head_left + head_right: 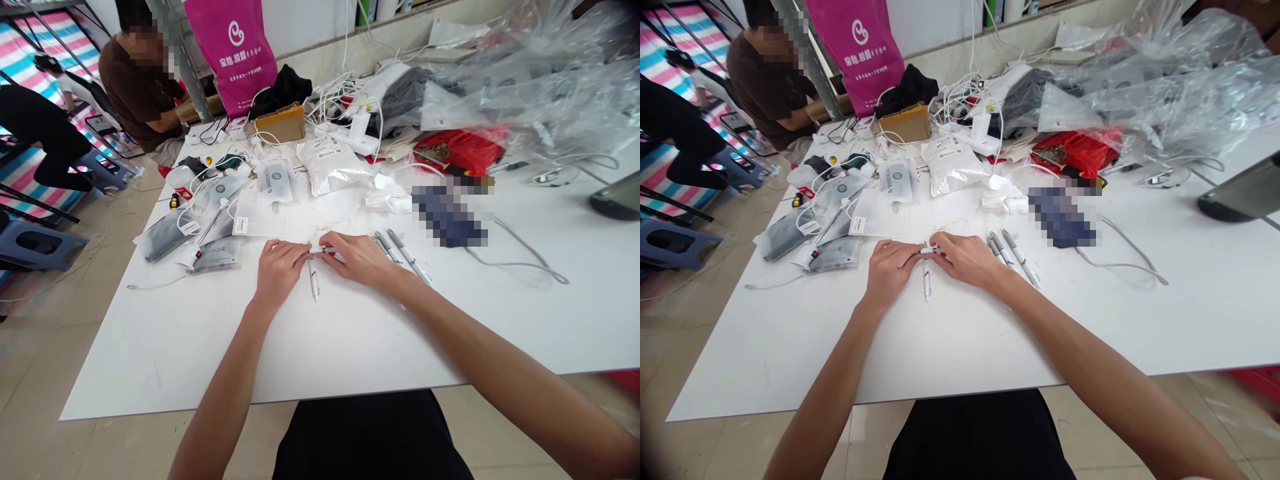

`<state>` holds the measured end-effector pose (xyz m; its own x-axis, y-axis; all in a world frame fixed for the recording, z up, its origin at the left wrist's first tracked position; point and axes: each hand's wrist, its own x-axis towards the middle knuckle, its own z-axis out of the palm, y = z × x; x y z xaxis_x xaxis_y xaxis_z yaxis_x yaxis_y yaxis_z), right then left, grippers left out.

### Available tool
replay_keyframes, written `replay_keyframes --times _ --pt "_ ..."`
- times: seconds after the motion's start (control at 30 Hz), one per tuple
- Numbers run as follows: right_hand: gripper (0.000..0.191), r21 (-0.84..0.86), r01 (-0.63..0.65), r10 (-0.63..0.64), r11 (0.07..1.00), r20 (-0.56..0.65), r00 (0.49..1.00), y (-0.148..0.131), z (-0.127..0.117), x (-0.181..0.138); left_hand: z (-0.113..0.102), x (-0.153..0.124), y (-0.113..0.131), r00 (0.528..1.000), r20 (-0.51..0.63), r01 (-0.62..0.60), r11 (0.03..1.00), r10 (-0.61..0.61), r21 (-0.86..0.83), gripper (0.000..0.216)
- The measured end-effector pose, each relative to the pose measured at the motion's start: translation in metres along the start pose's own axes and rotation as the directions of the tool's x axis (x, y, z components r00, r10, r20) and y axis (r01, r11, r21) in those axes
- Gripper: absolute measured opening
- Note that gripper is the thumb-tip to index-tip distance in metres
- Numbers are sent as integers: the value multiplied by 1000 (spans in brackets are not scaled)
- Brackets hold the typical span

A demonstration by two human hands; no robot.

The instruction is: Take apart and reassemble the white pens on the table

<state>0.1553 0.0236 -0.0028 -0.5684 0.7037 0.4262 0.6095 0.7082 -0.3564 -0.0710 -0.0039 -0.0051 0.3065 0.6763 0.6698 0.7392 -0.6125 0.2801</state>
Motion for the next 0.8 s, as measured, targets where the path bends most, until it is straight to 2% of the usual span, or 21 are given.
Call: replay_keyframes --times 0.1,0.17,0.27,0.4,0.5,0.6,0.7,0.8 --pt "46 -35 -9 9 999 20 1000 0 0 0 0 0 1 1000 2 -7 1000 7 -14 10" --pt "48 -7 -67 67 998 20 998 -2 -1 1 0 0 1 1000 2 -29 999 29 -23 9" --pt "33 233 -154 158 960 2 987 -7 -6 2 -2 2 1 1000 -20 -20 999 20 -30 9" --pt "34 616 -214 261 758 14 965 -15 -16 6 -5 6 5 999 -34 14 998 -16 -61 12" --pt "44 747 -314 403 586 67 913 -16 -20 9 -5 6 10 999 -42 5 997 -9 -81 11" --pt "51 823 -351 455 447 128 881 -14 -19 11 -3 4 13 999 -29 27 996 -29 -90 13" --pt "51 876 -315 472 364 118 874 -12 -18 13 -6 5 11 990 3 138 985 -139 -106 21" --pt "49 886 -296 507 357 83 858 -11 -19 14 -11 8 11 970 43 243 953 -239 -178 21"
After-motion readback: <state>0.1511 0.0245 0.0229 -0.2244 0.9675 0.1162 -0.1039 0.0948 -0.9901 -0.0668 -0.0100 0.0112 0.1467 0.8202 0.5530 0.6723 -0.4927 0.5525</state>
